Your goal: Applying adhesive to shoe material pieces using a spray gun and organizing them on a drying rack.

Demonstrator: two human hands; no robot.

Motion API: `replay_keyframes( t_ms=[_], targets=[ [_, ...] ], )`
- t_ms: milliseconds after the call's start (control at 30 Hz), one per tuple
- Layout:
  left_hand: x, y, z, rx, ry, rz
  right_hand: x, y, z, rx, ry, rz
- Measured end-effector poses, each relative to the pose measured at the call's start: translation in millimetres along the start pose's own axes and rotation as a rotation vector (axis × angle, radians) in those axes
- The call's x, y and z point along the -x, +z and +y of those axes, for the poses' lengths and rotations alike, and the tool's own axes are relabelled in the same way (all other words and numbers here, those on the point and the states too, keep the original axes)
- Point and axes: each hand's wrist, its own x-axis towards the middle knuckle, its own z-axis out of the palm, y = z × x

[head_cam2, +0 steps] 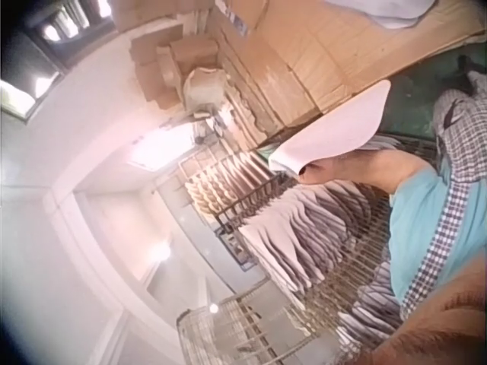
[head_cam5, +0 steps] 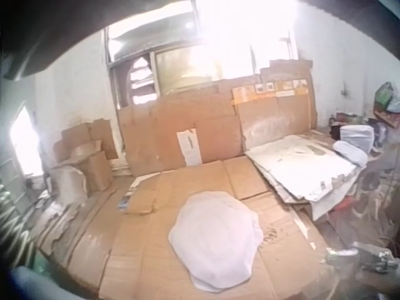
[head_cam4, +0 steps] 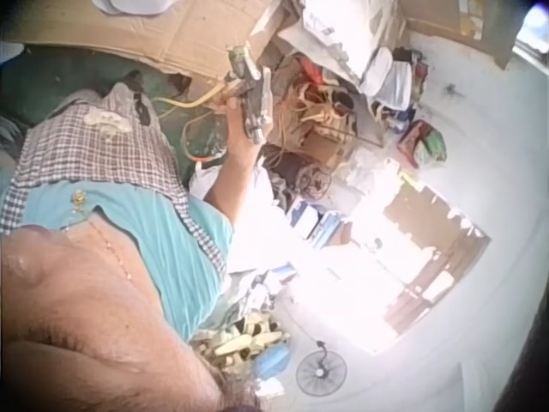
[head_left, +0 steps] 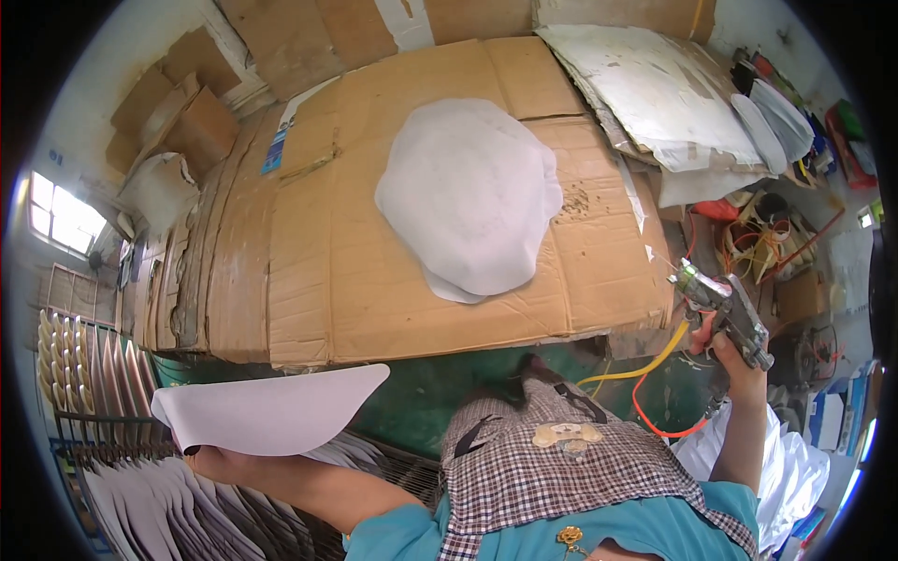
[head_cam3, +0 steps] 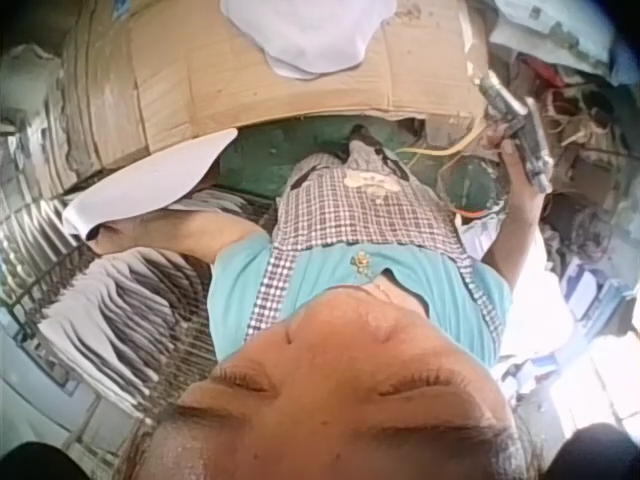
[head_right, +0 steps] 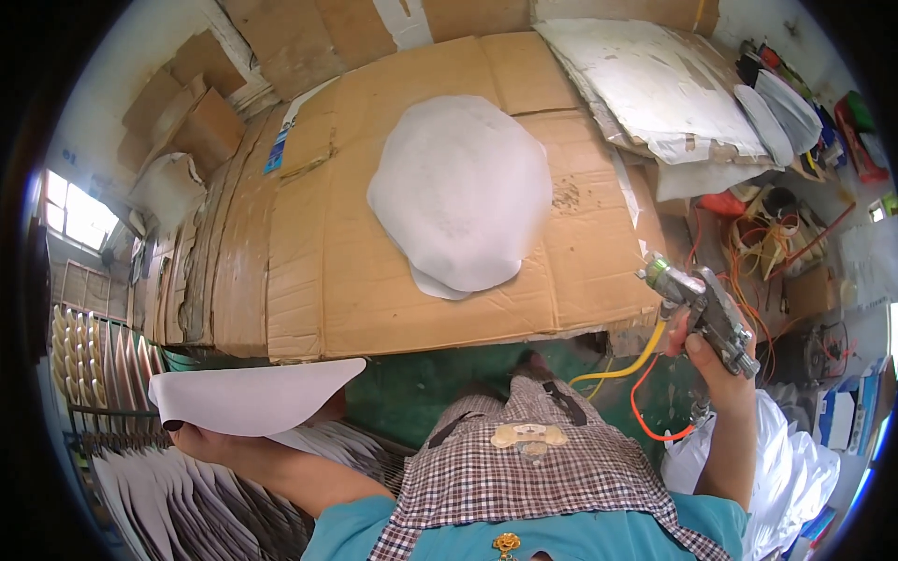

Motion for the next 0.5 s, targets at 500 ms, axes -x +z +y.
replay_keyframes(
  t_ms=[500],
  targets=[
    [-3.0,15.4,-0.3,-0.082,0.063,0.046,23.1,-0.7,4.7,-0.013,0.04,-0.156]
  ],
)
